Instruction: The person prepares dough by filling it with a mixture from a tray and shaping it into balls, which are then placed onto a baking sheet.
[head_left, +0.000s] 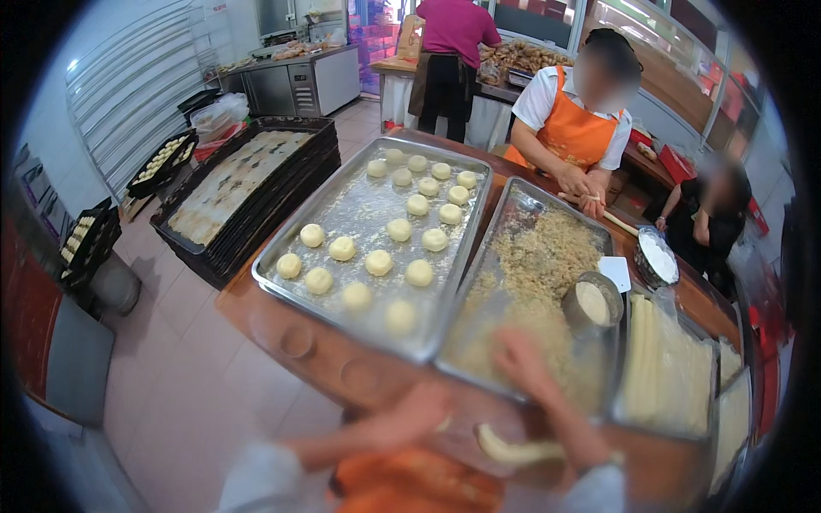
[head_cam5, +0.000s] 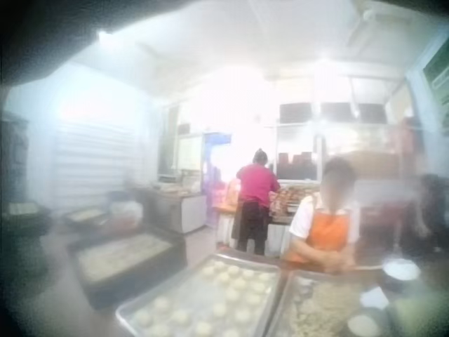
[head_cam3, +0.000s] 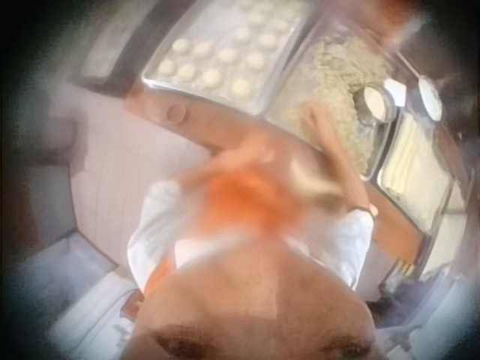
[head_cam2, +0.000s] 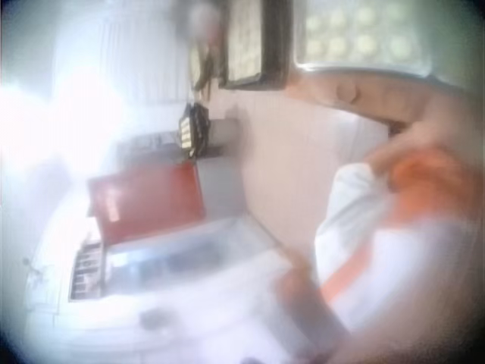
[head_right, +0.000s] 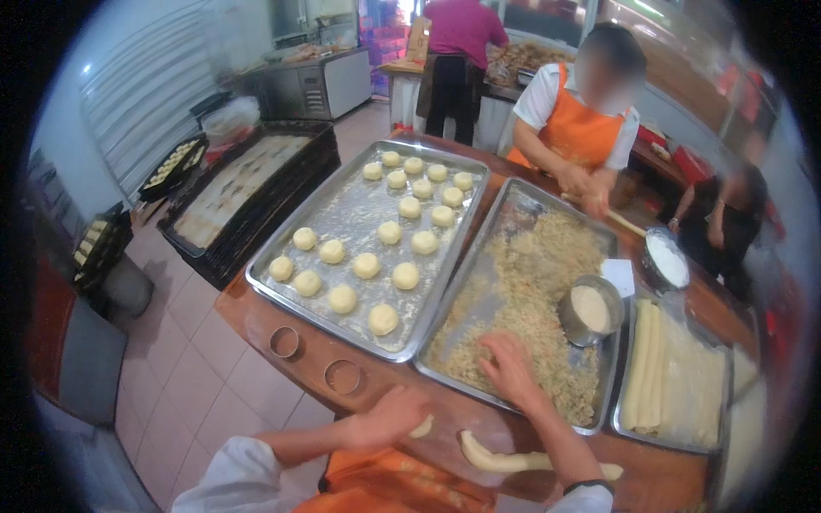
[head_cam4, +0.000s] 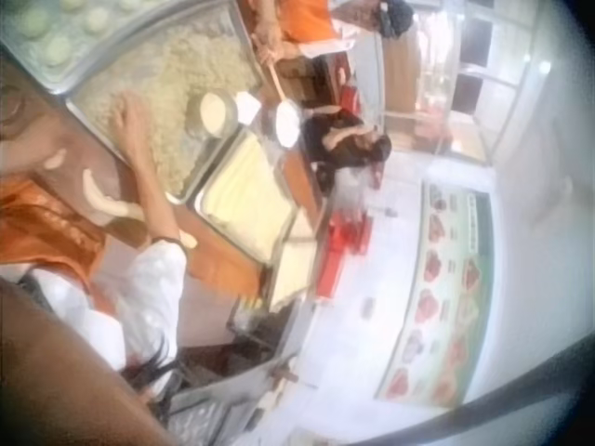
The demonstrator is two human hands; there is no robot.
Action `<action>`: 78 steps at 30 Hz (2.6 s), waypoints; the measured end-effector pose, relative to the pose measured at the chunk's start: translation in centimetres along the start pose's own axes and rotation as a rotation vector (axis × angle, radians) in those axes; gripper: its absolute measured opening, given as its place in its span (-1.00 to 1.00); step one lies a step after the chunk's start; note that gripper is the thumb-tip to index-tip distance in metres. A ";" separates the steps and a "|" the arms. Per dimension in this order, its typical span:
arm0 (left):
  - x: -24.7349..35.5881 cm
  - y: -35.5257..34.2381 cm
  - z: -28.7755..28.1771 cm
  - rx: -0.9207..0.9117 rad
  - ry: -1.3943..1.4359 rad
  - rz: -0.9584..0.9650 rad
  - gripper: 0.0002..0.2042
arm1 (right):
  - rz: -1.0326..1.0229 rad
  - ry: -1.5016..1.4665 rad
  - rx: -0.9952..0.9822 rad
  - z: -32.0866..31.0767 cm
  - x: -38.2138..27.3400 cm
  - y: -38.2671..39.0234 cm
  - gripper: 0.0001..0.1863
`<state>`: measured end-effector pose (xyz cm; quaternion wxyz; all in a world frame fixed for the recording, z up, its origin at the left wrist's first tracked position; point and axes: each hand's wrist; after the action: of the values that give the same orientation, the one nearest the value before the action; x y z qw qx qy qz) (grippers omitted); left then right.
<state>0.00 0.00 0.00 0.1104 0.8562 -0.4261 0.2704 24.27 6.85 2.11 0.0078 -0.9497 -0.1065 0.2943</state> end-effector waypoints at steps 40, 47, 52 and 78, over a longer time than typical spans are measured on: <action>1.0 -12.0 -4.8 0.607 2.154 -0.080 -0.61 | 0.504 -1.449 -0.051 -4.7 0.3 -0.8 -0.50; 0.4 -15.2 -0.5 0.830 1.428 -0.035 -0.64 | 0.135 -0.345 0.168 -3.6 -2.4 2.4 -0.54; 5.0 -16.0 -0.8 0.926 1.431 -0.189 -0.66 | 0.102 -0.309 0.287 -4.3 -2.1 3.0 -0.58; 1.7 -17.5 -0.5 1.139 0.827 -0.028 -0.82 | 0.007 -0.241 0.565 -3.0 -5.1 3.0 -0.66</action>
<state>14.46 9.78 2.11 -0.1985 0.6133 -0.1301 0.7534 22.41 3.00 7.18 0.2581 -0.8685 -0.0171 0.4230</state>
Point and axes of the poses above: each hand's wrist, its own y-axis away from the middle knuckle, its own z-axis out of the palm, x = y × z, and after that the axes turned 12 degrees about z, right-handed
